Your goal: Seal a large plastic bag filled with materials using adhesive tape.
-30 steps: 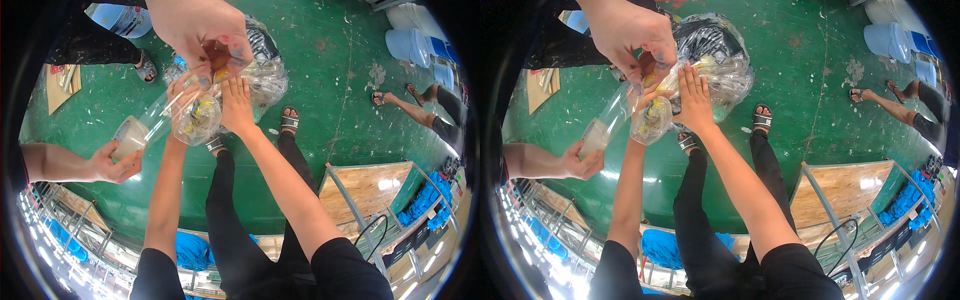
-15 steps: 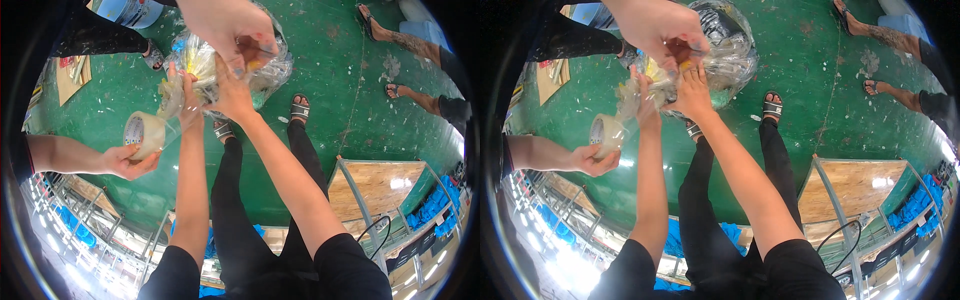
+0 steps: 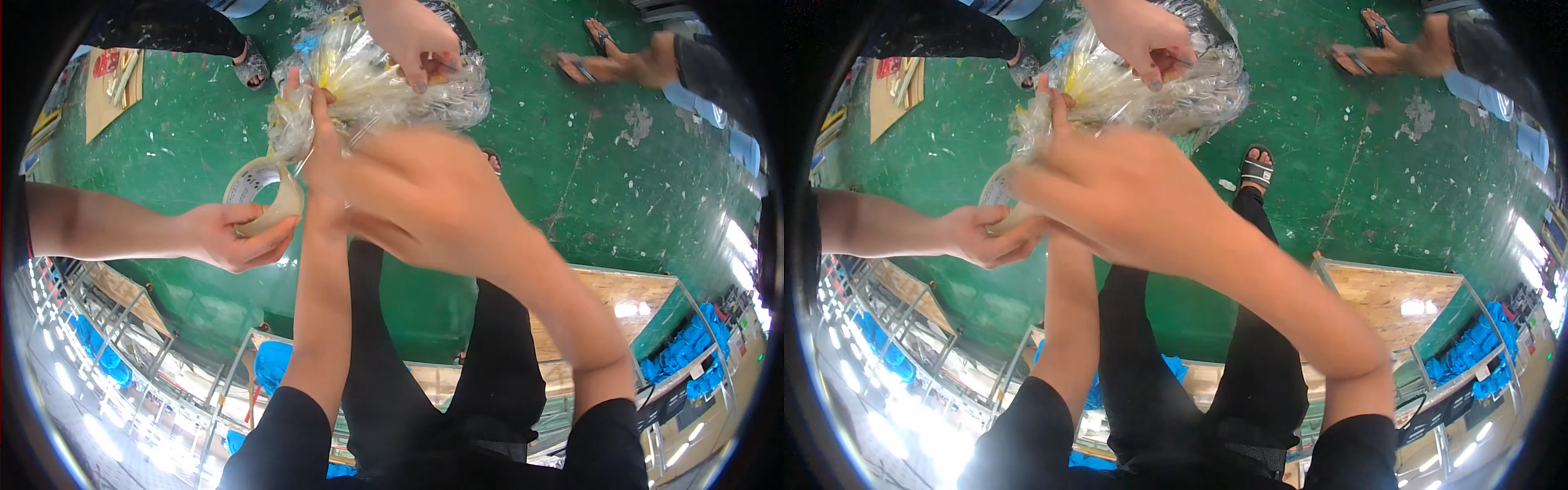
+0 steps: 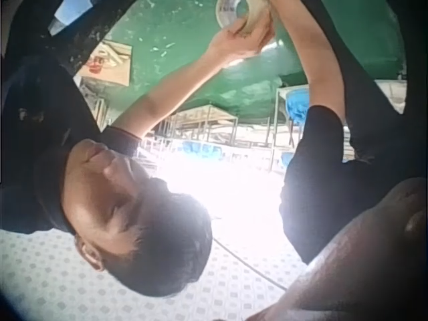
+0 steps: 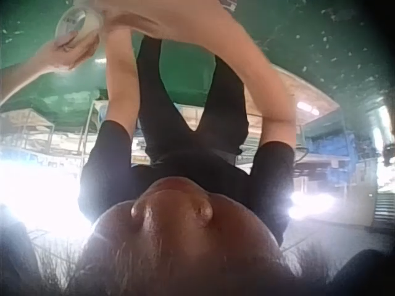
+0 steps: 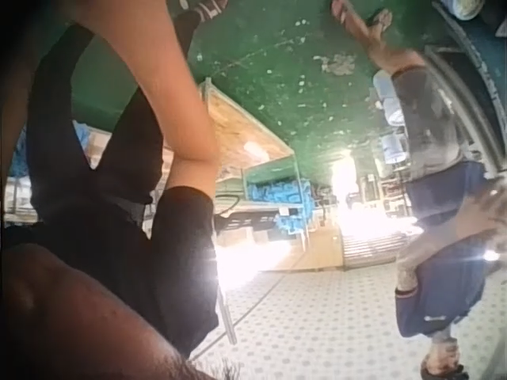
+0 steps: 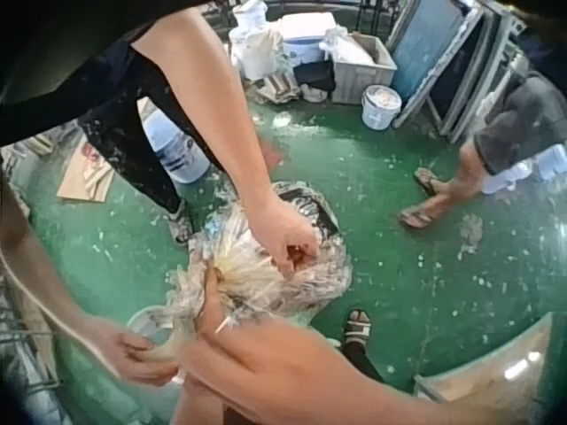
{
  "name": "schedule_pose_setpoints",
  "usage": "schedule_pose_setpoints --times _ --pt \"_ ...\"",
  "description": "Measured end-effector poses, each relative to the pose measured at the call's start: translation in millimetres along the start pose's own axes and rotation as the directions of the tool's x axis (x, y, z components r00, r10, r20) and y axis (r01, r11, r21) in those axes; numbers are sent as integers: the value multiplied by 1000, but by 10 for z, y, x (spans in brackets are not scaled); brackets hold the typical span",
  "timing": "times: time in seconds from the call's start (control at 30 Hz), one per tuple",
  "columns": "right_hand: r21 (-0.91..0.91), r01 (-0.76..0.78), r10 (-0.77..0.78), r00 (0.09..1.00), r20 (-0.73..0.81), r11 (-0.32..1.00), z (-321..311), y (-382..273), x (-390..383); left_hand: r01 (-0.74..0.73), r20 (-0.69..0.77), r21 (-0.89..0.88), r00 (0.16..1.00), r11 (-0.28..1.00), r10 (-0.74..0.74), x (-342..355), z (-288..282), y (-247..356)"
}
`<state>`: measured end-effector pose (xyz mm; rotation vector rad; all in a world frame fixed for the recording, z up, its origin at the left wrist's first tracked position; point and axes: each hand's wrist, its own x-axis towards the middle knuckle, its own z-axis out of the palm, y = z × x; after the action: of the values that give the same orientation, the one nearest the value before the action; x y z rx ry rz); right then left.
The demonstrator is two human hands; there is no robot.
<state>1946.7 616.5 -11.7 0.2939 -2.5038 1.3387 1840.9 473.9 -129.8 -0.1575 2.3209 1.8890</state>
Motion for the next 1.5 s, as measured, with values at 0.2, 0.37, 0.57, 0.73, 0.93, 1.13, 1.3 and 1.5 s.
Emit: schedule_pose_setpoints --times 0.2,0.37,0.57,0.73,0.93,1.13,1.3,1.5 --pt "-293 211 23 775 632 933 754 437 1121 -82 -5 126 996 989 84 -112 -149 -146" --pt "-235 161 -9 842 539 959 992 677 1131 -143 20 222 990 965 142 -194 -322 -329" --pt "-172 -117 174 912 371 978 1079 657 1151 -264 72 507 962 821 265 -311 -581 -601" --pt "-110 -160 184 947 263 981 1066 599 1120 -319 281 680 945 660 167 -1129 -905 -663" --pt "-108 -158 183 941 286 982 1137 568 1080 219 319 333 889 917 -328 -1714 -1324 326" --pt "-74 -85 102 956 274 994 1359 474 1104 -425 375 631 900 649 224 -90 -1114 748" --pt "-131 -118 135 983 128 984 1435 518 1124 -418 569 593 822 689 9 772 -1051 427" --pt "-223 -47 71 992 100 974 1358 564 1048 -722 454 342 688 602 567 653 -837 -1"
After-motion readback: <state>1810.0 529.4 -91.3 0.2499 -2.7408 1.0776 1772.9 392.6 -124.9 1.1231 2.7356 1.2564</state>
